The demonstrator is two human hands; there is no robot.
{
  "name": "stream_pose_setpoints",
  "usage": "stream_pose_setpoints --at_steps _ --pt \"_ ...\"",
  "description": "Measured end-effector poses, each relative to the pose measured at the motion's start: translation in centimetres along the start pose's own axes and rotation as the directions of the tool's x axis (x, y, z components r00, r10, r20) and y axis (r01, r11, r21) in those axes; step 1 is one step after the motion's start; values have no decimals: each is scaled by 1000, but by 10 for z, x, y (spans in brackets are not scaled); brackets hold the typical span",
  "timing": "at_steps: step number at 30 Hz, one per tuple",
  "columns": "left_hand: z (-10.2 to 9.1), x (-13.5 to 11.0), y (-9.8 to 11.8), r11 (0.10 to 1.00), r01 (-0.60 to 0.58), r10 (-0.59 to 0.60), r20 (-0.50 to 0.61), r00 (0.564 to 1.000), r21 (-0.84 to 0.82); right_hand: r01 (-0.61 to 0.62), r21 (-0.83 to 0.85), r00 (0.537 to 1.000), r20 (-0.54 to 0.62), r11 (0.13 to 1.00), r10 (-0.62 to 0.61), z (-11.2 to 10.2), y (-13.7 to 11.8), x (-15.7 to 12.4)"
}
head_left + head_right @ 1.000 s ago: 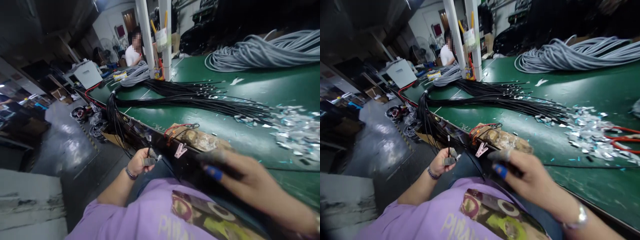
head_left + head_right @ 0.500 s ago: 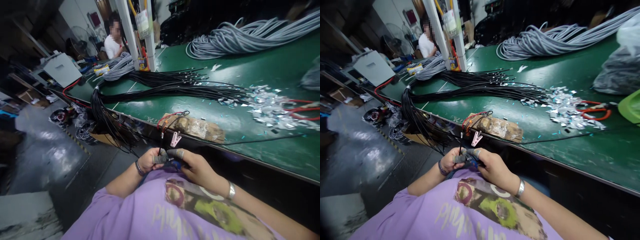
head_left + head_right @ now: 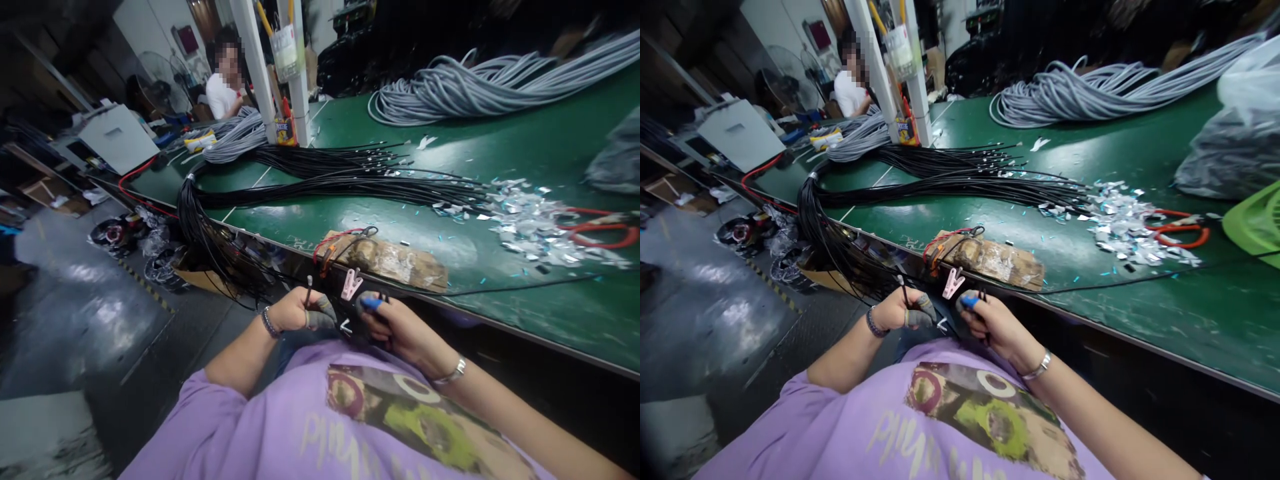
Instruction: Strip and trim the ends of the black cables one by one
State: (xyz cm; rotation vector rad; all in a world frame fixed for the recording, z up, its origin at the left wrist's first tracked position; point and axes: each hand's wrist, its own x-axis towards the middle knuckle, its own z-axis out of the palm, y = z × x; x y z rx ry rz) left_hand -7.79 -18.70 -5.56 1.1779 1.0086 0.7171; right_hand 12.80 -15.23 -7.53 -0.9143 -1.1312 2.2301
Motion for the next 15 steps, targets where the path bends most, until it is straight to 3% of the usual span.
stream_pose_setpoints --at_steps 2,5,7,9,11,13,15 --pt "-1 3 2 999 -38 36 -71 997 -29 3 43 999 -32 999 -2 -3 -3 6" --pt "-1 8 2 994 -90 79 -151 985 -66 -28 5 1000 13 1000 28 0 -7 14" --pt "0 11 -1 990 -118 101 -198 975 -78 64 -58 996 -53 996 -67 5 -7 18" --pt "0 15 -4 987 -133 110 -235 966 -88 204 -161 956 -181 966 -232 9 -5 19" --pt "0 18 -6 985 -142 112 -262 959 -98 261 -222 912 -262 940 -315 11 -4 20" --pt "1 21 -8 984 -142 109 -275 955 -104 233 -154 929 -257 960 -266 12 -3 21" --pt "2 23 -9 984 -139 104 -277 955 -110 160 17 969 -192 987 -154 13 -3 23"
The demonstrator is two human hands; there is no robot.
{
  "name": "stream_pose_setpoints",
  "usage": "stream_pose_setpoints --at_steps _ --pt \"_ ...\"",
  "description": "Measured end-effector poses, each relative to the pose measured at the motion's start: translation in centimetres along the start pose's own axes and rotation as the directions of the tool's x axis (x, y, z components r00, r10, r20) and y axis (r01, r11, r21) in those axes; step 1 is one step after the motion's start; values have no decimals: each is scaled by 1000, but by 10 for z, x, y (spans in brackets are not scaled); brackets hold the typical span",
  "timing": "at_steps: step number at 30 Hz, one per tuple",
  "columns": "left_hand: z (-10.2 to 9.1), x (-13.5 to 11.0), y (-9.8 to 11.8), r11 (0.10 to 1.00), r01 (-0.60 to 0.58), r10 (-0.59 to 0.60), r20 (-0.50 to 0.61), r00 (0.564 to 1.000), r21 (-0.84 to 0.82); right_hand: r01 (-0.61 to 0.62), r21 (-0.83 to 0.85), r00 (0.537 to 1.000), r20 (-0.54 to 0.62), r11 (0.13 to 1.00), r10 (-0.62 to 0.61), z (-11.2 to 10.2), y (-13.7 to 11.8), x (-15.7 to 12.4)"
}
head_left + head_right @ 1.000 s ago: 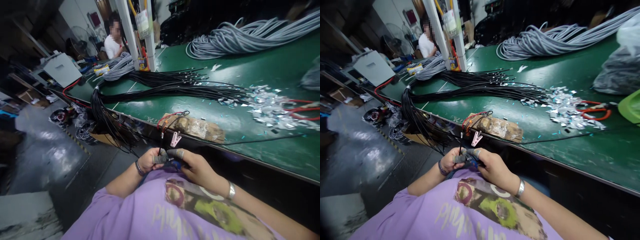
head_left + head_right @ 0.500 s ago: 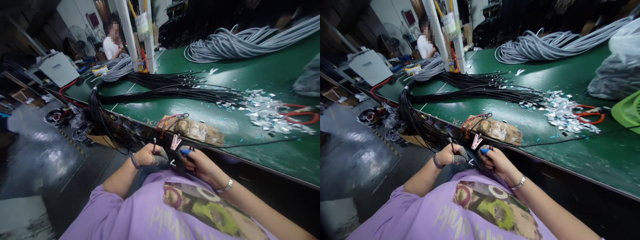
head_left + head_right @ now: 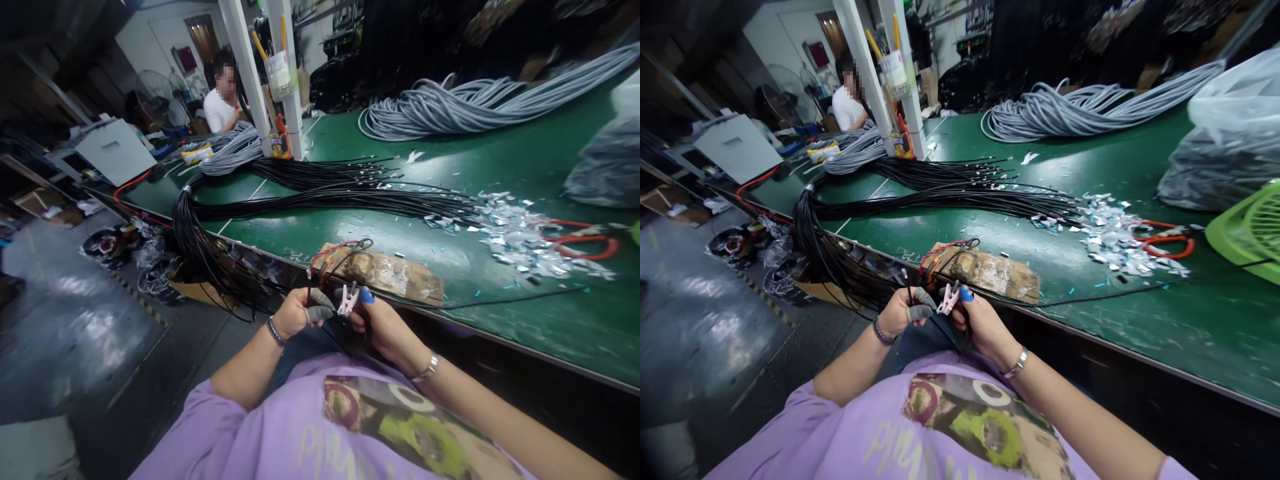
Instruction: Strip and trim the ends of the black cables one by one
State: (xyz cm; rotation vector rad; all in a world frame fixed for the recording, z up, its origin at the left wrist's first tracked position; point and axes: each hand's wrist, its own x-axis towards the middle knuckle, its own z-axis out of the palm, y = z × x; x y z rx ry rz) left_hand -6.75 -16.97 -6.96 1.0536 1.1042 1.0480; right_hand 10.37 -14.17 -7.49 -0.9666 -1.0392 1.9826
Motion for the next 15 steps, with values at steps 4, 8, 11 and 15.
stream_pose_setpoints --at_steps 4,8,11,15 --pt "3 2 -2 1000 15 -15 30 999 -2 -166 264 984 106 950 143 1 -1 3" --pt "5 3 -3 999 33 -32 58 998 -8 -188 342 981 113 921 158 2 -1 5" --pt "5 4 -4 999 42 -41 49 998 -17 -176 355 983 104 918 148 3 0 6" --pt "5 3 -5 998 60 -60 50 997 -16 -162 324 985 115 932 131 4 1 7"
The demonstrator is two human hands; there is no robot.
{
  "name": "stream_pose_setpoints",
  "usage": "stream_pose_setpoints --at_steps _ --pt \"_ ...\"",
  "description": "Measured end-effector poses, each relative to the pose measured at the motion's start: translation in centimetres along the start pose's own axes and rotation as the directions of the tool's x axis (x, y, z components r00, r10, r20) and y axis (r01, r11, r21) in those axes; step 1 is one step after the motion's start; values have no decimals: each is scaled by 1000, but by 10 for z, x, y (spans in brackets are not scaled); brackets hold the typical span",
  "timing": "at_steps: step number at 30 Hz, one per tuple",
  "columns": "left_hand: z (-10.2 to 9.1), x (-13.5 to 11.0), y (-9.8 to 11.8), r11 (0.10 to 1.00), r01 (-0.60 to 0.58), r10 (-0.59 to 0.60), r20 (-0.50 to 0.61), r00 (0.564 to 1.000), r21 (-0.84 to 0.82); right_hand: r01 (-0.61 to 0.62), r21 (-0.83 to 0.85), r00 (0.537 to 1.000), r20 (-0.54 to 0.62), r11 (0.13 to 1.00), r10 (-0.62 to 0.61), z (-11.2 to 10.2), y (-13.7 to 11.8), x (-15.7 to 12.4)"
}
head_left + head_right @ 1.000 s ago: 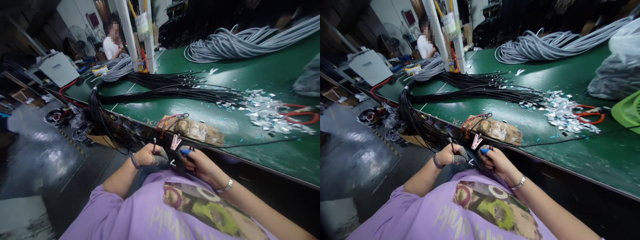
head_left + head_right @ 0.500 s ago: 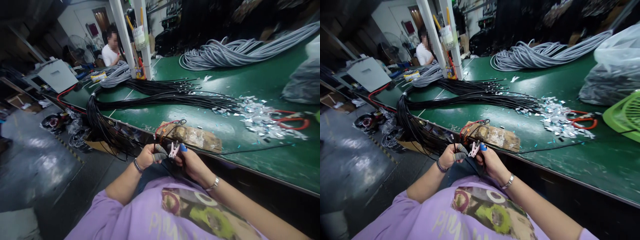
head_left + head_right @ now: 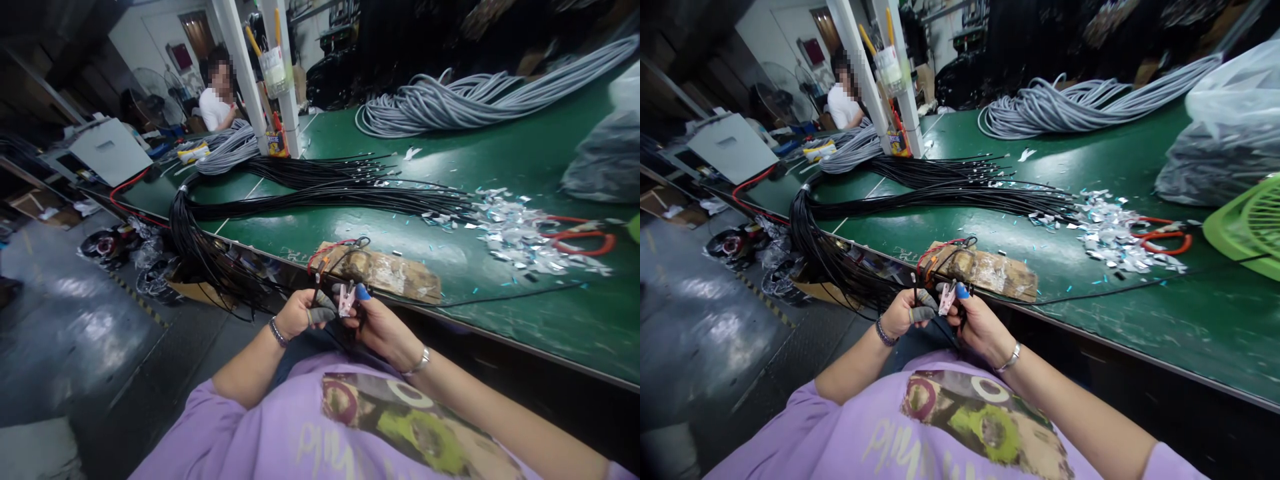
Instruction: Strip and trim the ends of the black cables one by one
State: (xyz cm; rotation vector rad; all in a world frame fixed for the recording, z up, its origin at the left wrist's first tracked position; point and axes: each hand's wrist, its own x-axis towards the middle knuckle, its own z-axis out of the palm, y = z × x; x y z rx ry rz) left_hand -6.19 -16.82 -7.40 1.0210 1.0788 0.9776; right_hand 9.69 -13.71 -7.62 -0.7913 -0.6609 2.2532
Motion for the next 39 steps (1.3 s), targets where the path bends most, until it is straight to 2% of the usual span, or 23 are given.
stream_pose_setpoints --at_steps 6,15,19,22,25,29,32,34,36,39 --pt "-1 1 -5 1000 12 -12 -1 1000 21 57 -30 998 -35 998 -58 1 0 3" --pt "-1 1 -6 1000 7 -7 34 999 9 -20 -1 998 -58 1000 20 -5 6 -1" --pt "1 -6 -3 999 31 -33 58 998 34 -23 -1 1000 -16 1000 23 -10 7 -3" --pt "6 -14 -2 998 48 -49 35 998 40 -11 -38 1000 -3 999 11 -16 6 -7" --pt "11 -23 -5 996 81 -80 -30 996 41 -6 -166 999 39 986 13 -21 6 -15" --pt "19 -36 -15 993 96 -85 -139 987 73 61 -394 995 102 917 -22 -21 5 -28" --pt "24 -42 -21 993 74 -52 -220 974 93 127 -558 991 103 820 -83 -15 4 -34" --pt "26 -45 -23 991 97 -74 -240 968 87 168 -631 986 105 757 -132 -12 3 -35" --pt "25 -46 -22 985 157 -143 -182 973 70 213 -669 977 124 713 -175 -10 4 -35" --pt "23 -46 -20 966 252 -251 -13 968 51 271 -702 961 158 659 -227 -9 6 -36"
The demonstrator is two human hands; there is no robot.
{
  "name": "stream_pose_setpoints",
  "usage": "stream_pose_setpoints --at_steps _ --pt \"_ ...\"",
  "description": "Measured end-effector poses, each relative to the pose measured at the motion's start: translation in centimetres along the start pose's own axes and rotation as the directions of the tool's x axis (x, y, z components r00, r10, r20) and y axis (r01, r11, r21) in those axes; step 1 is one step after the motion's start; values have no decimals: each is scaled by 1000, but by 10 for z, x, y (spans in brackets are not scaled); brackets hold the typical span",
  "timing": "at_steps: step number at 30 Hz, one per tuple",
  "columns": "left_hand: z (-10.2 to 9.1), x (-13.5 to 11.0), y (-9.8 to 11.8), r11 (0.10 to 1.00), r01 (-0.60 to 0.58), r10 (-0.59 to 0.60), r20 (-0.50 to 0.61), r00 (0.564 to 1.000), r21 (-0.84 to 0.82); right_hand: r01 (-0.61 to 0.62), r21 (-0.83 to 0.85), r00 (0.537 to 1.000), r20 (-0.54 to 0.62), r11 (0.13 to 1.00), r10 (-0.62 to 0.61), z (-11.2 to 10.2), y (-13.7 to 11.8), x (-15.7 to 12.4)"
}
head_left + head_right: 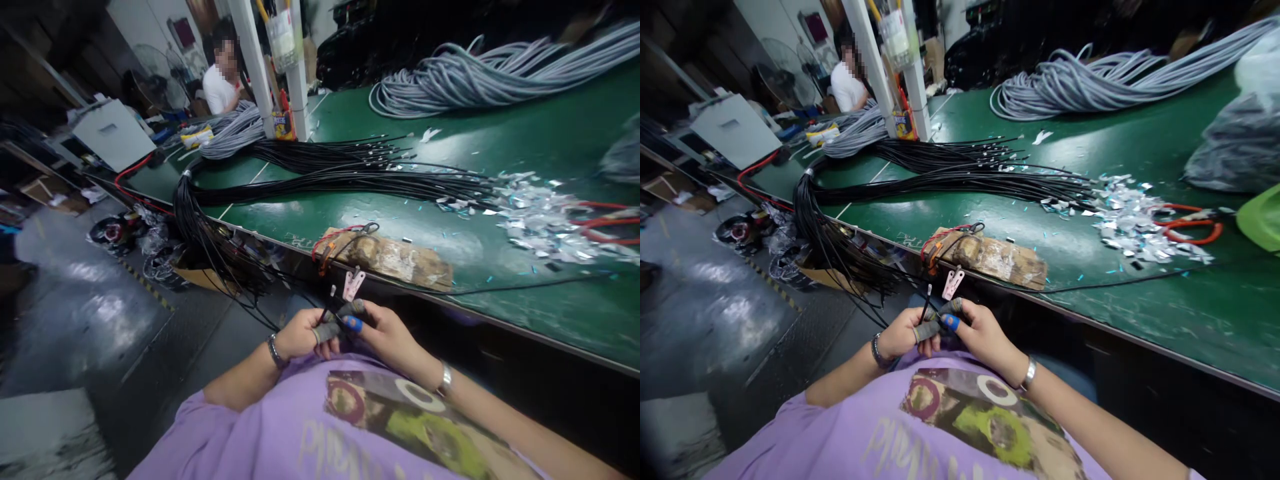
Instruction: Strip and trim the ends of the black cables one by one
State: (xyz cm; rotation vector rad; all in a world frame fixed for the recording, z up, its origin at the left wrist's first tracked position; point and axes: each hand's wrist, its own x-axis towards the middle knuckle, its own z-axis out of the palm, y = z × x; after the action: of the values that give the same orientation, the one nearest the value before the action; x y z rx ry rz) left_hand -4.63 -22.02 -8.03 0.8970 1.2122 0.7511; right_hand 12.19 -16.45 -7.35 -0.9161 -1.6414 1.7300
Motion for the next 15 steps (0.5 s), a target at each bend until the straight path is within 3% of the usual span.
stream_pose_setpoints --at_steps 2,9,15 --pt "-1 0 1 1000 1 0 30 1000 -17 23 -23 1000 -19 999 -23 1 0 -1" --pt "5 1 1 992 -86 78 -82 994 -97 53 -24 997 -48 998 -54 2 -1 -3" --pt "4 7 -10 949 -59 46 -52 998 -309 38 3 999 -29 999 -38 3 4 1"
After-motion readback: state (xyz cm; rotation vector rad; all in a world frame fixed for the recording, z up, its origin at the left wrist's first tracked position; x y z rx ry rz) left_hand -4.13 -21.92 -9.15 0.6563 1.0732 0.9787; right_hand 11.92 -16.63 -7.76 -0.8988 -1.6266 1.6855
